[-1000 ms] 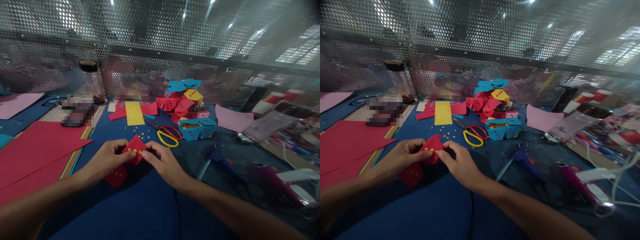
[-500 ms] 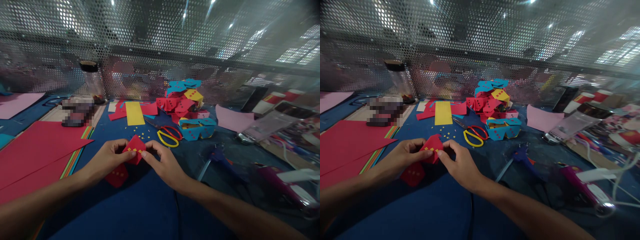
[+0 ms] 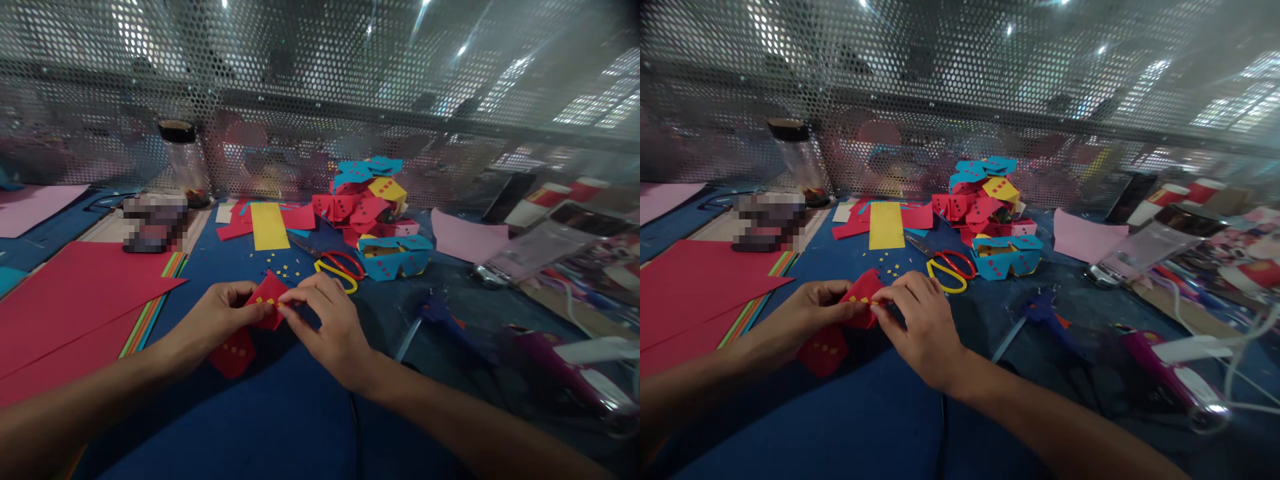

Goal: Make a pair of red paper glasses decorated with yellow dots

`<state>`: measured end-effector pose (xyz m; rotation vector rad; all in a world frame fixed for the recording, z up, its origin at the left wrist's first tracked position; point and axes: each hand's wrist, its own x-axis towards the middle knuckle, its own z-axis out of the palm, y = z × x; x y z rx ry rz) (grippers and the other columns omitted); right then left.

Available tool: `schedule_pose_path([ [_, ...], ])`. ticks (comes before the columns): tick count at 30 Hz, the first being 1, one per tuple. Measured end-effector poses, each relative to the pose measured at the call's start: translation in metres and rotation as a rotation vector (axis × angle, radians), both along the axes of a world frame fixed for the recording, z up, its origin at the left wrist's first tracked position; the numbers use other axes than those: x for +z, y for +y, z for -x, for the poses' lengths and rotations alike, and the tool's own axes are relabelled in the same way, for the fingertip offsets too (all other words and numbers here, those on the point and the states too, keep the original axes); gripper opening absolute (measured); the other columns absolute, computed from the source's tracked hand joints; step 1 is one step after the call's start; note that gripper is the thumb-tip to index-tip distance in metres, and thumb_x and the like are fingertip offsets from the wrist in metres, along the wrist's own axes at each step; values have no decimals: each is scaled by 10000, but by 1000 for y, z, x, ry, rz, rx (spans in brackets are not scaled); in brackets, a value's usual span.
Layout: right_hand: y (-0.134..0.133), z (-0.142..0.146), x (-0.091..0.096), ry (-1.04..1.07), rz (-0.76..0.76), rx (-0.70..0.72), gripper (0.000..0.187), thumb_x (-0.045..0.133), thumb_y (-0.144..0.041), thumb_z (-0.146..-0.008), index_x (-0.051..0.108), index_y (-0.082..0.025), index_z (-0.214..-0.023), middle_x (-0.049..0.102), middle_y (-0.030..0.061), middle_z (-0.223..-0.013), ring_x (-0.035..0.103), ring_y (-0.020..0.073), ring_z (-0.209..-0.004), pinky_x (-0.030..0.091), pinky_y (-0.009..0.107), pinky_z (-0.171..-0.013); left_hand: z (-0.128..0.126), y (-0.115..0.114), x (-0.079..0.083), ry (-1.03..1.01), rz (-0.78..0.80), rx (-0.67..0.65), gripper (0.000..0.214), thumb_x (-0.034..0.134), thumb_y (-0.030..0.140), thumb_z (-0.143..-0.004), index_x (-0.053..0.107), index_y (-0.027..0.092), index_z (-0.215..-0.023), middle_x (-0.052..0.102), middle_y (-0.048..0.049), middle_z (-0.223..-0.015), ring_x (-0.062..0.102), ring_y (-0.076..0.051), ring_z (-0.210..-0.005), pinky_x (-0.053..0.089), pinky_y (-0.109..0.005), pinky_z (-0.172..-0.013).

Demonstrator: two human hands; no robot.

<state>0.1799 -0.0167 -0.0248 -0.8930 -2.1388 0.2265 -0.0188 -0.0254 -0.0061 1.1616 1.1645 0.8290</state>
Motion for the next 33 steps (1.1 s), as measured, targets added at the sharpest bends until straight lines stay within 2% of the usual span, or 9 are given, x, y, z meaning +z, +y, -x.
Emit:
schedule_pose_path([
  [2, 0, 0, 0, -2, -14, -3, 34, 628, -233, -969, 657, -214, -970, 652, 33, -898, 628, 182, -869, 436, 363, -818, 0, 0, 0, -9, -3, -2, 260, 788, 402, -704, 746, 166, -805, 715, -33, -767, 590, -145, -668, 428, -243, -608],
  [7, 2, 1, -1, 12, -10, 23, 29, 640, -210, -958, 660, -205, -938, 655, 26, -878, 627, 173, -847, 424, 348, -802, 0, 0, 0, -19, 14, -5, 229, 789, 378, -716, 748, 166, -791, 714, -25, -750, 582, -132, -651, 413, -230, -589],
  [13, 3, 1, -2, 16, 6, 30, 26, 653, -204, -952, 663, -207, -929, 662, 26, -865, 634, 173, -831, 429, 342, -799, 1, -1, -1, -54, 56, -2, 267, 818, 380, -693, 763, 159, -832, 752, -43, -822, 640, -160, -738, 471, -261, -711],
  [28, 2, 0, -2, -6, 1, 56, 34, 633, -215, -966, 657, -221, -942, 674, 17, -889, 629, 174, -848, 438, 359, -817, 0, 0, -1, -41, 52, -7, 225, 803, 371, -683, 751, 170, -769, 730, -34, -748, 612, -149, -661, 452, -257, -636],
  [31, 1, 1, -2, 59, 69, 59, 11, 621, -213, -965, 623, -222, -959, 655, 23, -922, 620, 177, -879, 459, 356, -825, -1, 0, 0, -78, 55, 14, 220, 830, 353, -662, 749, 171, -754, 714, -12, -724, 586, -124, -637, 428, -224, -600],
  [33, 0, 2, -2, 160, 174, 24, 54, 629, -219, -942, 582, -222, -969, 626, 28, -935, 608, 172, -859, 485, 340, -798, -1, 0, 1, -99, 66, 35, 219, 841, 353, -662, 735, 176, -737, 690, 10, -684, 550, -101, -590, 394, -204, -548],
])
